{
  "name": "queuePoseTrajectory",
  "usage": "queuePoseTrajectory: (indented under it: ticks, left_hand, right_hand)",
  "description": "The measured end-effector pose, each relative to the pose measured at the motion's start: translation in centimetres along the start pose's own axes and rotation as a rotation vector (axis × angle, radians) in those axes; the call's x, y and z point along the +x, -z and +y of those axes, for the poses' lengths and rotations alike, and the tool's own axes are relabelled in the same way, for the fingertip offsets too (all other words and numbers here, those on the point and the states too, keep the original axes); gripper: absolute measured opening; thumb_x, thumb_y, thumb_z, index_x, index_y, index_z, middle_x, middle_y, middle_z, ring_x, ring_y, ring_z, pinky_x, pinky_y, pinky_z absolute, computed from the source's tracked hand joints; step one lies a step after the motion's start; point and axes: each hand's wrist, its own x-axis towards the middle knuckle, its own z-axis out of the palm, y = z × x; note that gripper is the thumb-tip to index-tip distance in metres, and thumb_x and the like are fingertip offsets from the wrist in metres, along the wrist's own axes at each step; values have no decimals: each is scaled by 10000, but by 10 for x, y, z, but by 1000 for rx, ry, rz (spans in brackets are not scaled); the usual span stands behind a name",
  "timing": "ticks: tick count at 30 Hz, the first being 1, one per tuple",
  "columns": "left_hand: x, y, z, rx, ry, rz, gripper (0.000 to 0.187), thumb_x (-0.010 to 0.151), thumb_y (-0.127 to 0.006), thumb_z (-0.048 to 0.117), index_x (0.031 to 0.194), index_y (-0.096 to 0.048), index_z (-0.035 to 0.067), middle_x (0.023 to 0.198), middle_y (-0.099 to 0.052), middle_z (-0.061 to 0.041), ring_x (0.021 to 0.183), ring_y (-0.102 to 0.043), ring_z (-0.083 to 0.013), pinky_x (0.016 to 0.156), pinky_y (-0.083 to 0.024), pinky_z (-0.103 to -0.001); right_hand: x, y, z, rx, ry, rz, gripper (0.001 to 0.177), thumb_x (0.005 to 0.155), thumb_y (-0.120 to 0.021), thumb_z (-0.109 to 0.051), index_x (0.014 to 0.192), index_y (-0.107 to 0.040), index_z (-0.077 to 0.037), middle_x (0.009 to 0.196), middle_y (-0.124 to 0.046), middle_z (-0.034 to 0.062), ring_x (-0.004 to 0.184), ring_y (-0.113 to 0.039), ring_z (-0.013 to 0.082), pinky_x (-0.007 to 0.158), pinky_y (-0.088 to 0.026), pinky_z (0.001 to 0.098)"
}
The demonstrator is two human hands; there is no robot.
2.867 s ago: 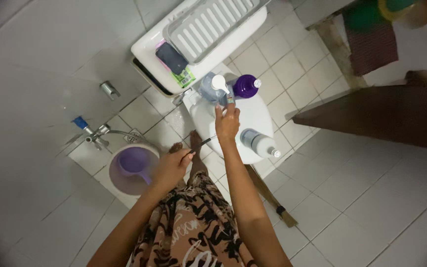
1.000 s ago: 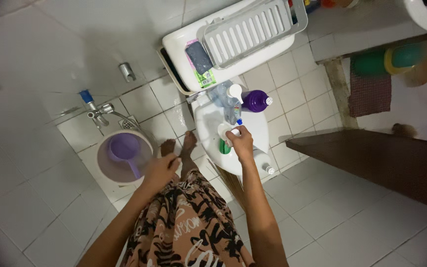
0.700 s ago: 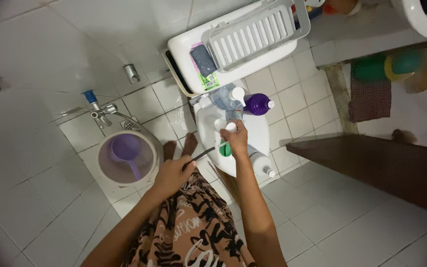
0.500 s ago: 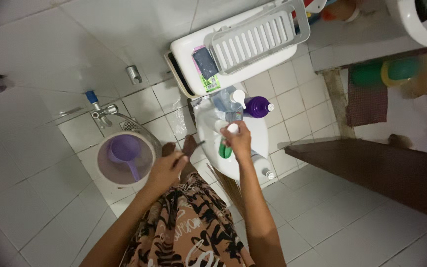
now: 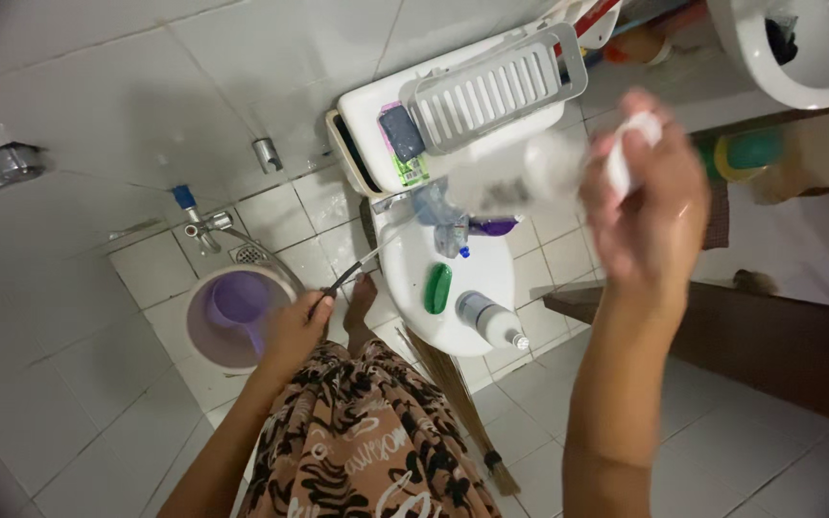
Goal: The person washes a white plastic rack with a green sponge under running water, rinses it, and places it on the toilet tank. The person then moves several bottles of cleaning supplies from the toilet seat onto the rack.
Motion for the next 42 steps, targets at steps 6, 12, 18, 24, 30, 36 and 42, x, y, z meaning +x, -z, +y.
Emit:
queuePoseTrajectory:
  ticks: [6,12,18,24,30,36,42]
  left_hand:
    - [-1,-6,-12,21,41,-35,380,1015,-541,387,1050,-673,32,691,-621,-167,610,-623,-293,615,-481,-419]
    - [-10,-2,-26,-49,-39,35,405,997,-554,410,1072,-678,32,721,-654,-131,617,-640,-256,594,-488,-407]
    - [-10,-3,-32,30,40,41,402,998,-552,427,1061,-696,57,671,-657,-152,583,-650,-272,601,-491,-400]
    - [-6,-8,-32,-2,-17,63,385,999,-561,409,1069,-702,58,671,-652,-156,588,-642,-274,592,-485,-415]
    - [-3,-9,-28,50,-15,51,390,992,-564,418,1079,-696,62,696,-667,-132,589,-648,-271,577,-486,-418]
    - [-3,-10,-27,68,75,18,413,987,-550,442,1097,-697,71,682,-666,-171,595,-652,-315,586,-484,-443]
    - [-7,-11,-30,47,34,43,412,1002,-532,435,1088,-690,65,699,-670,-177,601,-648,-306,596,-487,-431]
  right_hand:
    - [79,-8,20,19,132,29,310,1102,-587,-46,1386,-503,44,1014,-642,168,666,-531,153,558,-409,246]
    - [136,-10,78,26,58,113,340,1039,-556,-72,1353,-454,10,912,-605,138,674,-535,183,581,-424,298]
    - [133,-12,98,38,28,115,294,1071,-552,-120,1335,-466,-26,939,-608,137,693,-530,184,607,-416,297]
    - [126,-10,93,-27,21,79,294,1064,-554,-121,1330,-471,-30,949,-613,138,686,-553,191,593,-436,304]
    - [132,-12,79,-329,-27,-12,414,1015,-638,-52,1382,-466,33,1047,-610,135,756,-639,205,625,-508,309]
    - [131,-29,55,-677,-158,16,465,978,-644,-114,1379,-462,36,1092,-627,146,747,-712,235,605,-592,336]
    - [107,-41,13,-1441,175,-161,495,989,-587,-96,1480,-540,-55,1191,-654,185,926,-717,276,746,-626,401]
